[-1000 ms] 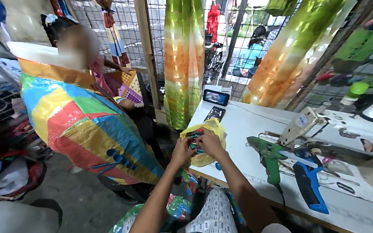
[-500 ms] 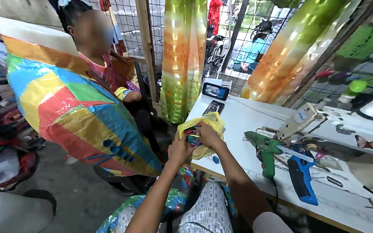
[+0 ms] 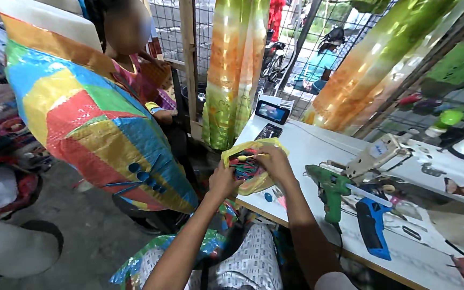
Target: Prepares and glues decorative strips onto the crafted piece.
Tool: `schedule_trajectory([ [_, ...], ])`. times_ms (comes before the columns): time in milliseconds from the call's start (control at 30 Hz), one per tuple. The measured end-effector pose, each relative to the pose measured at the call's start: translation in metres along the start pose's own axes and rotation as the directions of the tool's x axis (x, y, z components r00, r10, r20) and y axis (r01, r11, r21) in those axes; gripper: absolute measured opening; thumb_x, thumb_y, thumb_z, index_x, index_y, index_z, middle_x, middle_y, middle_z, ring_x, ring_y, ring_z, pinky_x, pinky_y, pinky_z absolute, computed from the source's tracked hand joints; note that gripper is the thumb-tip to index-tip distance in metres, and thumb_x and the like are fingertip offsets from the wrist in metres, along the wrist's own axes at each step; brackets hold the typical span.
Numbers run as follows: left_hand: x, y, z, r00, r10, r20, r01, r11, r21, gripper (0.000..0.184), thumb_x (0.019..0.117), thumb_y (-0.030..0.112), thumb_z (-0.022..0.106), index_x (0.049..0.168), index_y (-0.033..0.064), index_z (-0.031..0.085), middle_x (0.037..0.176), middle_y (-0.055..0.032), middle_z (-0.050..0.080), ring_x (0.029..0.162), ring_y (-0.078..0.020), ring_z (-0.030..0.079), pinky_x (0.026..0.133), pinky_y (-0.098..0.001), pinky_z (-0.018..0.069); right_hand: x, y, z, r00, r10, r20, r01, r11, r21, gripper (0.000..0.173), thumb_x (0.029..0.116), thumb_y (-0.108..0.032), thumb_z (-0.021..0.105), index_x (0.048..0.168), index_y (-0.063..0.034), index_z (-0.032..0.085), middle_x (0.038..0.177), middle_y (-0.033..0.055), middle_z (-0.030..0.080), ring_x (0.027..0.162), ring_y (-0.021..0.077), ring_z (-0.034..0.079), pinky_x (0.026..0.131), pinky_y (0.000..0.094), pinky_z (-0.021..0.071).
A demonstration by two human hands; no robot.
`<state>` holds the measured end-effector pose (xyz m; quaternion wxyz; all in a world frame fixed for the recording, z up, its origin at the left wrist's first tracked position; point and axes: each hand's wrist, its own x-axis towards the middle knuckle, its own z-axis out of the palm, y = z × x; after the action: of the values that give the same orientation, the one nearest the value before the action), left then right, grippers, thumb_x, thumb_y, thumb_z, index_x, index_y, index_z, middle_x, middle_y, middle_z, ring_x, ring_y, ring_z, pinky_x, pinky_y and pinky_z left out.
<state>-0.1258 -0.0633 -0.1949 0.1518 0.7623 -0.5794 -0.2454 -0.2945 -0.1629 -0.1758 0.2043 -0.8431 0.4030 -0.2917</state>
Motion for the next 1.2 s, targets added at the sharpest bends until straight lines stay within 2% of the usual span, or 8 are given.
schedule_trajectory([
  [167, 0.001, -0.003, 0.008, 0.997, 0.072, -0.04, -0.075, 0.995, -0.071, 0.045, 0.0969, 0.031, 0.072, 0.131, 0.003, 0.065, 0.158, -0.0257, 0.036, 0.133, -0.044, 0.051, 0.105, -0.0595, 0.0452, -0.02, -0.005, -0.019, 1.0, -0.005, 0.012, 0.005, 1.0, -0.026, 0.02, 0.1023, -0.013, 0.063, 0.109, -0.0009, 0.076, 0.105, 0.0216, 0.071, 0.1, 0.0386, 0.067, 0.091, 0.0578, 0.0509],
  [267, -0.003, -0.001, 0.018, 0.996, 0.044, -0.076, -0.051, 0.995, -0.086, 0.04, 0.1015, 0.029, 0.063, 0.132, 0.0027, 0.063, 0.159, -0.0224, 0.038, 0.128, -0.0416, 0.057, 0.102, -0.0575, 0.0491, -0.027, -0.004, -0.019, 0.998, 0.031, 0.06, -0.028, 0.998, -0.052, 0.018, 0.1015, -0.012, 0.064, 0.11, -0.0027, 0.077, 0.102, 0.0194, 0.071, 0.1, 0.0371, 0.068, 0.092, 0.0573, 0.0512],
  [400, -0.003, -0.001, 0.02, 0.991, 0.025, -0.129, -0.03, 0.999, -0.032, 0.037, 0.1038, 0.028, 0.058, 0.131, 0.0027, 0.064, 0.141, -0.024, 0.056, 0.119, -0.0426, 0.062, 0.097, -0.0602, 0.0503, -0.029, -0.002, 0.001, 0.998, -0.054, -0.025, 0.053, 0.996, -0.072, 0.018, 0.1007, -0.012, 0.064, 0.109, -0.0035, 0.078, 0.102, 0.0186, 0.073, 0.1, 0.0382, 0.067, 0.092, 0.0564, 0.0516],
  [500, 0.001, -0.008, 0.021, 0.983, 0.053, -0.175, -0.06, 0.998, -0.034, 0.039, 0.1033, 0.032, 0.062, 0.129, 0.0034, 0.065, 0.128, -0.0235, 0.063, 0.11, -0.0429, 0.066, 0.09, -0.0611, 0.0521, -0.023, 0.005, 0.027, 0.998, -0.045, 0.032, 0.049, 0.991, -0.124, 0.019, 0.1011, -0.015, 0.063, 0.11, -0.0078, 0.078, 0.104, 0.0182, 0.072, 0.103, 0.0391, 0.065, 0.093, 0.0568, 0.0508],
  [600, 0.001, -0.014, 0.021, 0.986, 0.054, -0.156, -0.072, 0.991, -0.116, 0.054, 0.098, 0.036, 0.069, 0.141, 0.0052, 0.056, 0.139, -0.0206, 0.058, 0.118, -0.0393, 0.063, 0.097, -0.0594, 0.0512, -0.017, 0.016, 0.044, 0.993, 0.039, 0.113, -0.013, 0.975, -0.223, 0.022, 0.1012, -0.014, 0.062, 0.117, -0.0132, 0.078, 0.108, 0.0225, 0.07, 0.107, 0.0439, 0.063, 0.094, 0.06, 0.049],
  [733, -0.003, -0.02, 0.022, 0.991, 0.04, -0.125, -0.067, 0.974, -0.215, 0.086, 0.0919, 0.04, 0.077, 0.158, 0.0052, 0.034, 0.152, -0.0219, 0.047, 0.131, -0.0383, 0.056, 0.105, -0.0569, 0.0475, -0.019, 0.01, 0.042, 0.984, 0.094, 0.148, -0.052, 0.962, -0.269, 0.031, 0.0991, -0.005, 0.059, 0.123, -0.0161, 0.076, 0.113, 0.024, 0.068, 0.112, 0.0461, 0.06, 0.095, 0.0622, 0.047],
  [967, 0.009, -0.037, 0.017, 0.992, 0.09, -0.093, -0.115, 0.943, -0.313, 0.075, 0.0942, 0.028, 0.075, 0.155, 0.0036, 0.039, 0.149, -0.0238, 0.047, 0.134, -0.0388, 0.052, 0.109, -0.0575, 0.0437, -0.025, 0.0, 0.022, 0.974, 0.158, 0.16, -0.113, 0.96, -0.256, 0.026, 0.0993, -0.002, 0.058, 0.118, -0.0058, 0.075, 0.122, 0.0223, 0.067, 0.116, 0.044, 0.06, 0.096, 0.0599, 0.0485],
  [1200, 0.015, -0.049, 0.021, 0.986, 0.152, -0.073, -0.167, 0.939, -0.3, 0.078, 0.0942, 0.031, 0.074, 0.158, 0.0058, 0.036, 0.15, -0.0226, 0.047, 0.136, -0.0362, 0.05, 0.113, -0.0536, 0.0418, -0.019, -0.011, 0.036, 0.939, 0.244, 0.244, -0.129, 0.904, -0.408, 0.029, 0.0993, -0.004, 0.056, 0.122, -0.0084, 0.074, 0.131, 0.0261, 0.061, 0.124, 0.0456, 0.055, 0.099, 0.0609, 0.0469],
])
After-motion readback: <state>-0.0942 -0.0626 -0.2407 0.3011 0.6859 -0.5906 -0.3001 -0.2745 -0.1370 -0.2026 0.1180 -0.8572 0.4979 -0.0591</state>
